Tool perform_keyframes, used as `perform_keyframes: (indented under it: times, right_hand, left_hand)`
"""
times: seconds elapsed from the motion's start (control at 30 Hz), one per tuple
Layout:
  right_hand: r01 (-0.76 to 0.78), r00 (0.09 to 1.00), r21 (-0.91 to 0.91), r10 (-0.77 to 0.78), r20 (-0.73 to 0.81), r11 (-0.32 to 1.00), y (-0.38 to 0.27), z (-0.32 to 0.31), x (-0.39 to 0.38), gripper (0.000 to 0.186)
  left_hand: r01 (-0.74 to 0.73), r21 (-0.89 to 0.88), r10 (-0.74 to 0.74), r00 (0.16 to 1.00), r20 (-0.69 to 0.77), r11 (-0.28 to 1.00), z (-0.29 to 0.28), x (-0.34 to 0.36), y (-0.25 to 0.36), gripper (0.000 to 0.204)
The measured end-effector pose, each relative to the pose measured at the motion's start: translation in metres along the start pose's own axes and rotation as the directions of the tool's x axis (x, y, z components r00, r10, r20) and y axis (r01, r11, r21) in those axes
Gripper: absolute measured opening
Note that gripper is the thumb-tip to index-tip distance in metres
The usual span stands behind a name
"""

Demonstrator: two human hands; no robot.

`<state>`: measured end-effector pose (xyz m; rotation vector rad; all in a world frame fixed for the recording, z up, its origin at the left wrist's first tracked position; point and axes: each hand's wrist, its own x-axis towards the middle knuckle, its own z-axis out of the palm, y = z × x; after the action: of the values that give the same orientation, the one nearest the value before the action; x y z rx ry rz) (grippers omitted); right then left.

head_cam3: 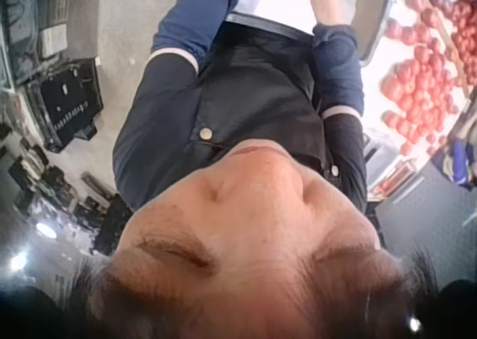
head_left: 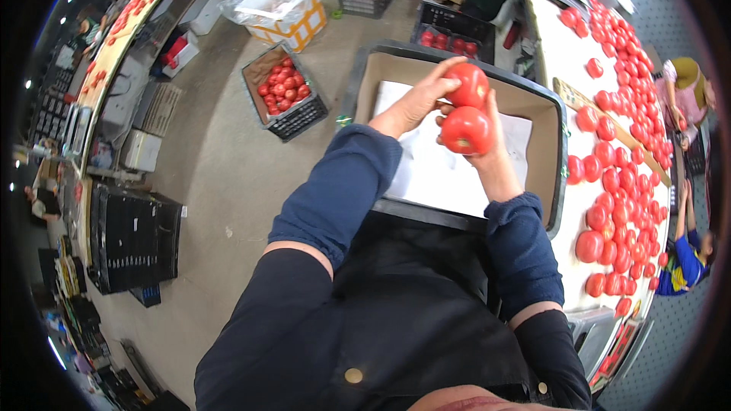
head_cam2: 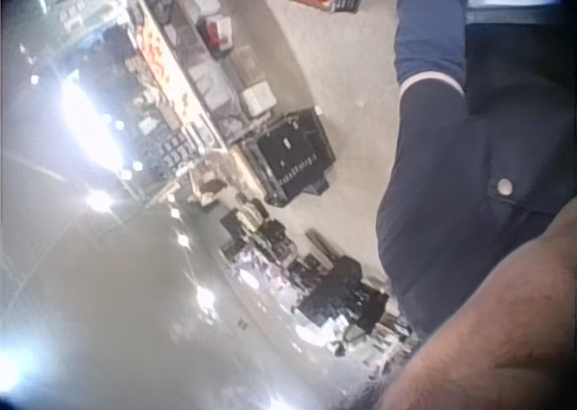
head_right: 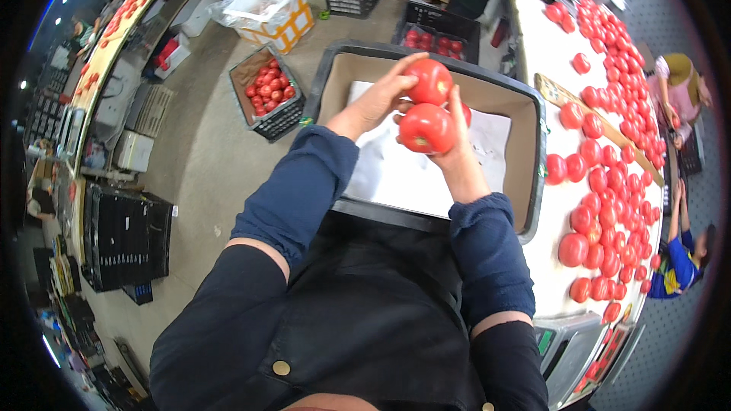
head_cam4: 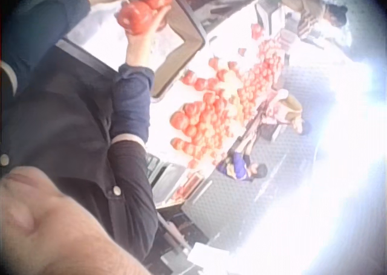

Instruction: The person picks tomatoes from a table and places them into a black crate. They handle the tomatoes one by one, occasionally rotating them, and arrange them in layers within the crate. The person also handles a white paper sheet, placing it inside the crate before continuing to add tomatoes.

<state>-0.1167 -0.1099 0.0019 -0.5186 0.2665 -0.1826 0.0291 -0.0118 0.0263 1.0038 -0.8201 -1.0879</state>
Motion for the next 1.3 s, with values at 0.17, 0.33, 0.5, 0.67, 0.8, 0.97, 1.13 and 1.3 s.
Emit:
perform_keyframes:
  times: [0.17,0.33,0.5,0.67,0.8,0.97,1.13,1.3]
  right_hand:
    - [-0.053,0.998,-0.087,0.049,-0.049,0.995,-0.003,0.012,-0.006,0.085]
    - [-0.031,0.999,-0.077,0.027,-0.042,0.997,-0.004,0.01,-0.005,0.083]
    - [-0.018,0.996,-0.093,0.01,-0.093,0.995,-0.004,0.017,-0.007,0.082]
    - [-0.016,0.998,-0.099,0.009,-0.069,0.995,-0.005,0.014,-0.006,0.078]
    - [-0.022,0.99,-0.07,0.012,-0.139,0.997,-0.003,0.007,0.0,0.076]
    - [-0.012,0.995,-0.071,0.005,-0.096,0.997,-0.002,0.011,-0.002,0.073]
    - [0.015,0.996,-0.127,-0.026,-0.086,0.992,0.0,0.01,0.002,0.073]
    - [0.007,0.999,-0.134,-0.013,-0.051,0.991,0.001,0.011,-0.002,0.07]
  left_hand:
    - [0.017,-0.113,-0.021,0.999,-0.032,0.993,-0.002,0.006,-0.006,0.053]
    - [0.03,-0.042,-0.031,0.999,-0.014,0.999,0.002,0.005,-0.002,0.061]
    - [-0.052,0.104,0.054,0.998,-0.017,0.993,0.012,-0.004,0.008,0.075]
    - [-0.099,0.143,0.105,0.994,-0.034,0.985,0.012,-0.002,0.007,0.075]
    - [-0.125,0.196,0.134,0.99,-0.033,0.973,0.01,-0.001,0.007,0.072]
    - [-0.03,0.1,0.034,0.999,-0.034,0.995,0.016,-0.005,0.018,0.056]
    - [-0.024,0.103,0.028,0.999,-0.035,0.994,0.007,-0.001,0.01,0.044]
    - [-0.031,0.097,0.035,0.999,-0.041,0.995,0.005,-0.002,0.009,0.042]
